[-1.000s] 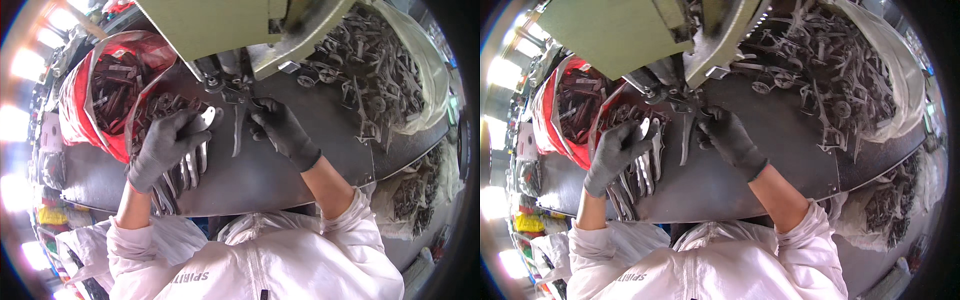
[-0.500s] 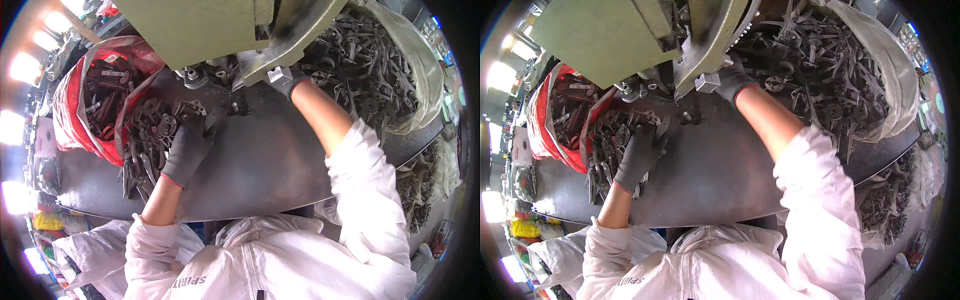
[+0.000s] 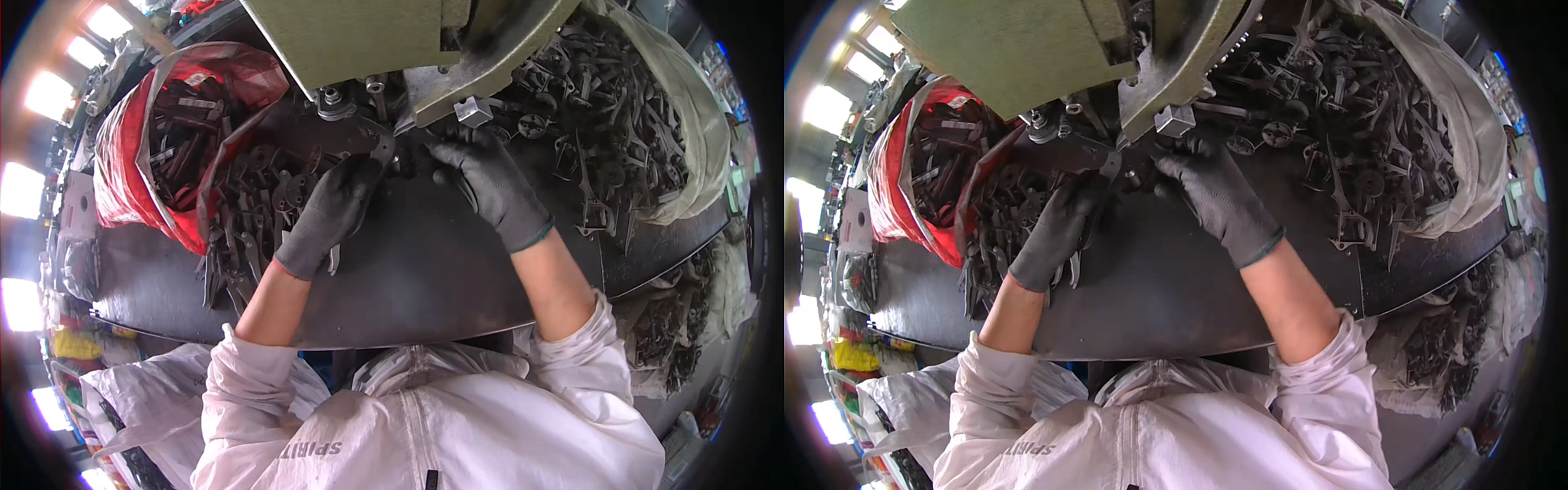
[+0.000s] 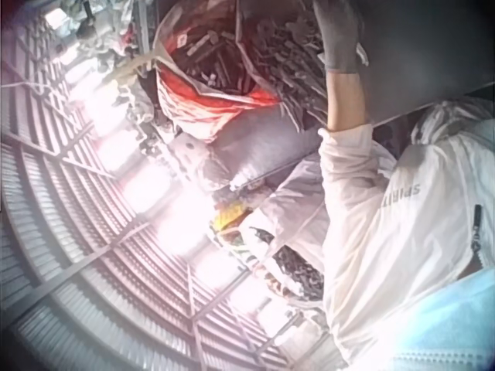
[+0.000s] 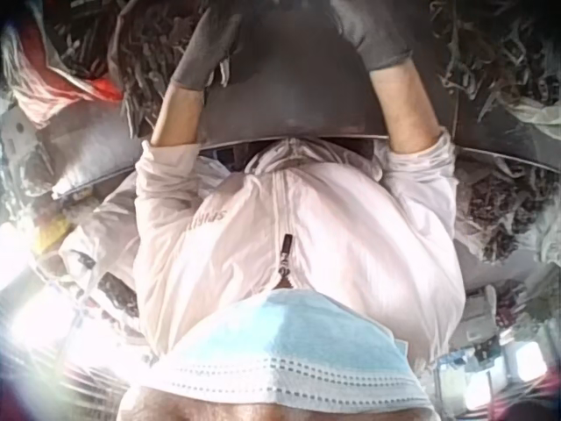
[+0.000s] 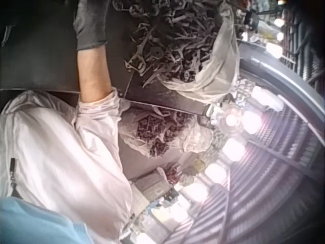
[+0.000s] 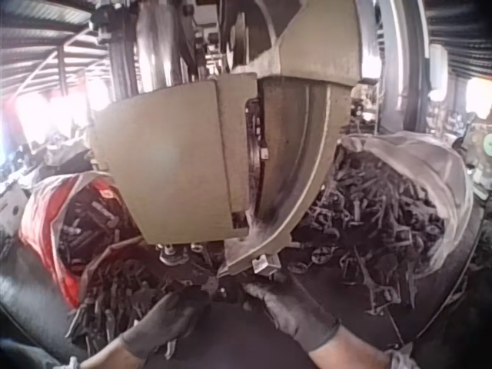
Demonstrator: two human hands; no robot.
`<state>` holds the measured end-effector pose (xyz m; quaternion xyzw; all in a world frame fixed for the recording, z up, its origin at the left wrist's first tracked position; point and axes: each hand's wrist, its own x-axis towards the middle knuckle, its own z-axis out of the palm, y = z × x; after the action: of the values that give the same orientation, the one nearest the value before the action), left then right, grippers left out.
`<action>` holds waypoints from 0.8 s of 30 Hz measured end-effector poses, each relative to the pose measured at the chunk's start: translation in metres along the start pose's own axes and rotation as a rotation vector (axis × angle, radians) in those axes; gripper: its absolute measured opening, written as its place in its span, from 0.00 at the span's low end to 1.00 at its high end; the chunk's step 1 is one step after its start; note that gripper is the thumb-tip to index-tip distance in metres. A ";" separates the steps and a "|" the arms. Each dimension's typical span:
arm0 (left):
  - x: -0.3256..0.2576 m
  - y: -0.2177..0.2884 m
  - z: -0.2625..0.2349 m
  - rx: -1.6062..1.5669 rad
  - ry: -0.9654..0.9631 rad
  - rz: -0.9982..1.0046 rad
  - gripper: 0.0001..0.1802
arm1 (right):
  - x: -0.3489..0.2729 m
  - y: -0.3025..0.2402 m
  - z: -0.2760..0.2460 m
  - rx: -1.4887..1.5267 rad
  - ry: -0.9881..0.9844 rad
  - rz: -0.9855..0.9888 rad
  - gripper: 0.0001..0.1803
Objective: Processing and assembling metal components using an industrial machine press.
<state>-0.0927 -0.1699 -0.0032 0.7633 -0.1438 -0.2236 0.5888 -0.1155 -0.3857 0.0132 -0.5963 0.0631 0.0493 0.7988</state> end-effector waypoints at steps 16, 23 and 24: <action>0.020 -0.039 0.001 0.700 0.060 0.337 0.13 | 0.011 0.040 0.019 -0.289 -0.035 -0.082 0.15; 0.012 0.034 -0.034 1.033 0.367 0.395 0.10 | 0.007 0.048 0.007 -0.144 0.013 0.067 0.16; 0.012 0.041 -0.061 1.090 0.428 0.493 0.10 | 0.007 0.050 0.005 -0.131 0.019 0.081 0.16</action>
<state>-0.0497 -0.1354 0.0466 0.9256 -0.2877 0.1815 0.1658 -0.1163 -0.3661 -0.0339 -0.6445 0.0914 0.0802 0.7549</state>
